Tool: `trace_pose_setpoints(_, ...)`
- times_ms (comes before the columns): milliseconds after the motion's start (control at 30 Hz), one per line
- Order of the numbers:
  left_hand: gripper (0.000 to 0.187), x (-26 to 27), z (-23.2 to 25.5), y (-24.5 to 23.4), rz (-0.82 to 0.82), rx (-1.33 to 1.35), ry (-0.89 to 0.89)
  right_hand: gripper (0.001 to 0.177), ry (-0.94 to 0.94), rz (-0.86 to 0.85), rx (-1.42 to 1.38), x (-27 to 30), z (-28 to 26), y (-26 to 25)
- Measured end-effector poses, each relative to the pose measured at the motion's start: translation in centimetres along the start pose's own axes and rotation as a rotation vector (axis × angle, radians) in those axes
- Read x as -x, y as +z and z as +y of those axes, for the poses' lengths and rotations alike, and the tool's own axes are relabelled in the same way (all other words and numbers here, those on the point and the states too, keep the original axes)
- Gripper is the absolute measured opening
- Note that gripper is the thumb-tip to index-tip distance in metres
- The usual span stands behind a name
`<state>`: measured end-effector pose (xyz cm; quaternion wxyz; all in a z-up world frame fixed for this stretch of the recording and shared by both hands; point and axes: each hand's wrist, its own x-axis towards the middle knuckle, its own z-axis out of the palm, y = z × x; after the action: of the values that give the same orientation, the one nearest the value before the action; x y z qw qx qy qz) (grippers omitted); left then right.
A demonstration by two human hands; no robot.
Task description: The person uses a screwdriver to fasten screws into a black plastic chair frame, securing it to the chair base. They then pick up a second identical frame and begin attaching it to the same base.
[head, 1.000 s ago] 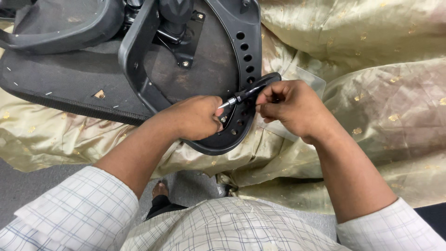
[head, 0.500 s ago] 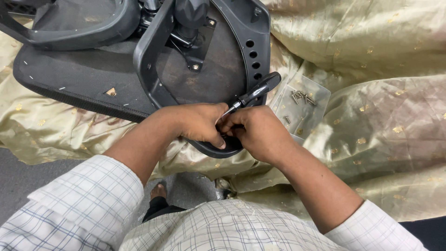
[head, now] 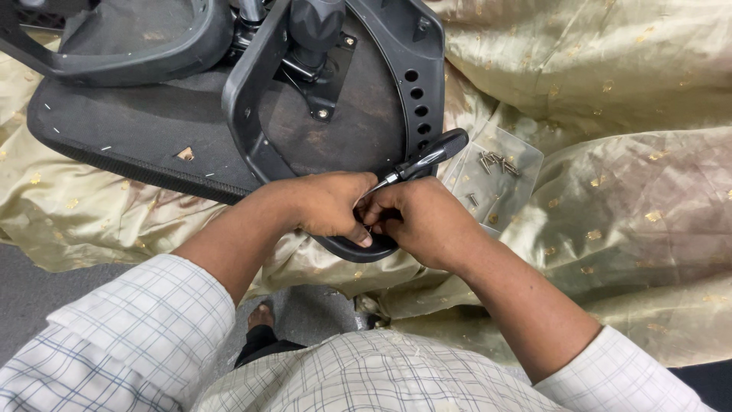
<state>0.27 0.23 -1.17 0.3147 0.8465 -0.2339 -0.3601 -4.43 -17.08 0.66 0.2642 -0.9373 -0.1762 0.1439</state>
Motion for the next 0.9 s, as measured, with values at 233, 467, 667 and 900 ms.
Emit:
trace_pose_setpoints(233,0.052,-0.2,-0.6,0.0,-0.001,0.060,0.014,0.014,0.009,-0.019,-0.021,-0.2,0.0,-0.2)
trace_pose_setpoints(467,0.047,-0.4,-0.8,-0.2,0.010,0.079,0.021,0.014,0.020,-0.020,0.002,-0.2,-0.2,-0.2)
trace_pose_setpoints(667,0.041,-0.3,-0.8,-0.2,0.011,0.115,0.016,0.012,-0.066,0.047,-0.042,0.1,-0.4,-0.3)
trace_pose_setpoints(900,0.030,-0.9,-1.5,0.1,0.032,0.182,0.073,0.015,-0.032,-0.009,0.052,0.0,-0.5,-0.3)
